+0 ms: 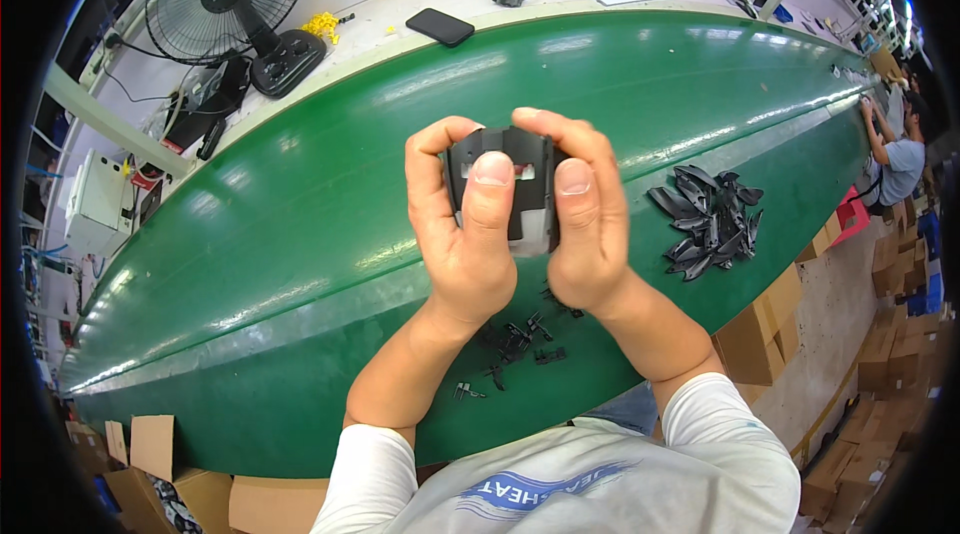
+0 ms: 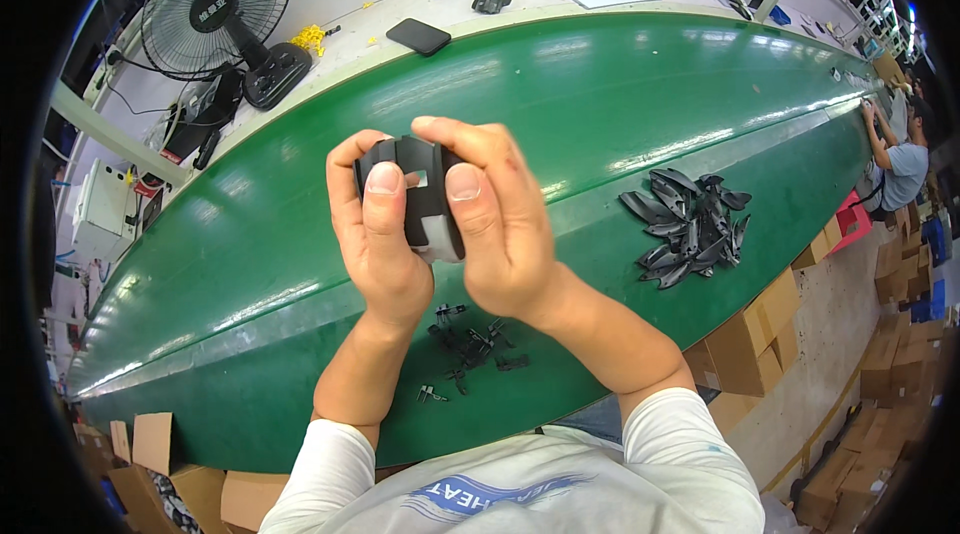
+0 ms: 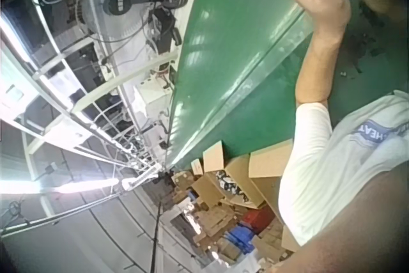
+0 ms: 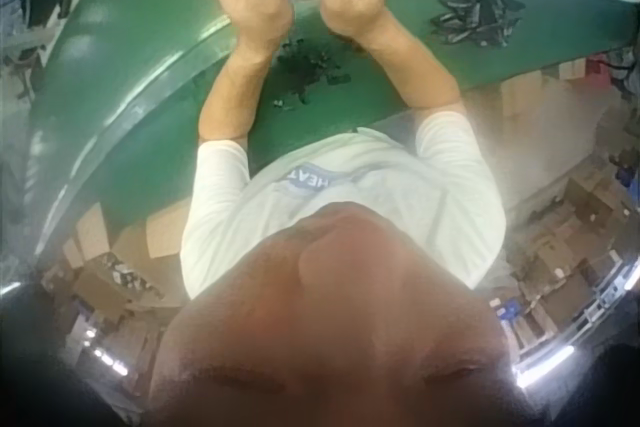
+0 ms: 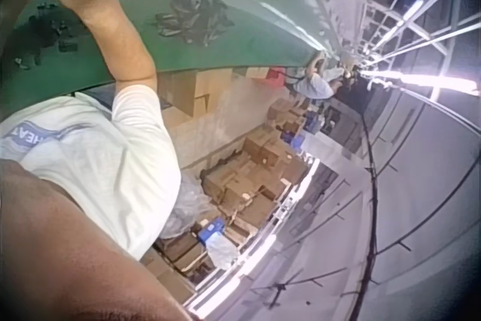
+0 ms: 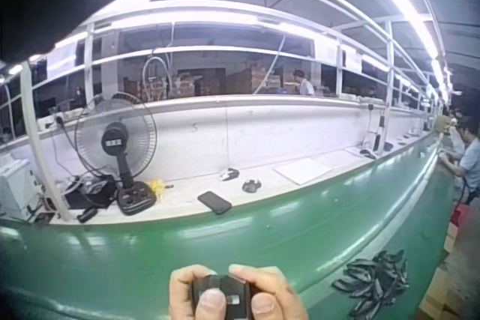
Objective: The person shifts cardboard boxes, takes computer mouse shells from a box onto the workstation, and manually fits small plastic pieces into the mouse bodies.
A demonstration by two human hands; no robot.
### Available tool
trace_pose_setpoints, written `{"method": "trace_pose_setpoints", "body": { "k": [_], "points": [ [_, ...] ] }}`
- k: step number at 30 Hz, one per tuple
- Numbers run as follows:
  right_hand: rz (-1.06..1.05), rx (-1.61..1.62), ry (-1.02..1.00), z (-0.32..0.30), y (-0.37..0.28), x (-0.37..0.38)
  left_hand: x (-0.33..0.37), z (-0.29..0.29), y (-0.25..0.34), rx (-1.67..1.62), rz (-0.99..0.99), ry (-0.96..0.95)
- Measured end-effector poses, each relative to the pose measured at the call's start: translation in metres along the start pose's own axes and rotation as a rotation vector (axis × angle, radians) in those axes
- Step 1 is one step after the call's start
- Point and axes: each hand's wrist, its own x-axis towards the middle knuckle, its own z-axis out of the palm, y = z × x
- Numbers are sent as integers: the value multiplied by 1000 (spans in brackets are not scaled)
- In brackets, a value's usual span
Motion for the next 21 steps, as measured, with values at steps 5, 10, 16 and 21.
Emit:
{"method": "trace_pose_setpoints", "body": {
  "k": [5, 10, 16, 21],
  "points": [
    [167, 157, -104, -1, -2, -5, 2, 8, -2, 159, 30, 65],
    [313, 556, -196, 9, 5, -2, -3, 8, 4, 83, 4, 113],
    [203, 475, -151, 10, 19, -12, 3, 2, 3, 183, 13, 27],
    [323, 462, -150, -9, 15, 1, 5, -1, 4, 128, -163, -113]
  ]
}}
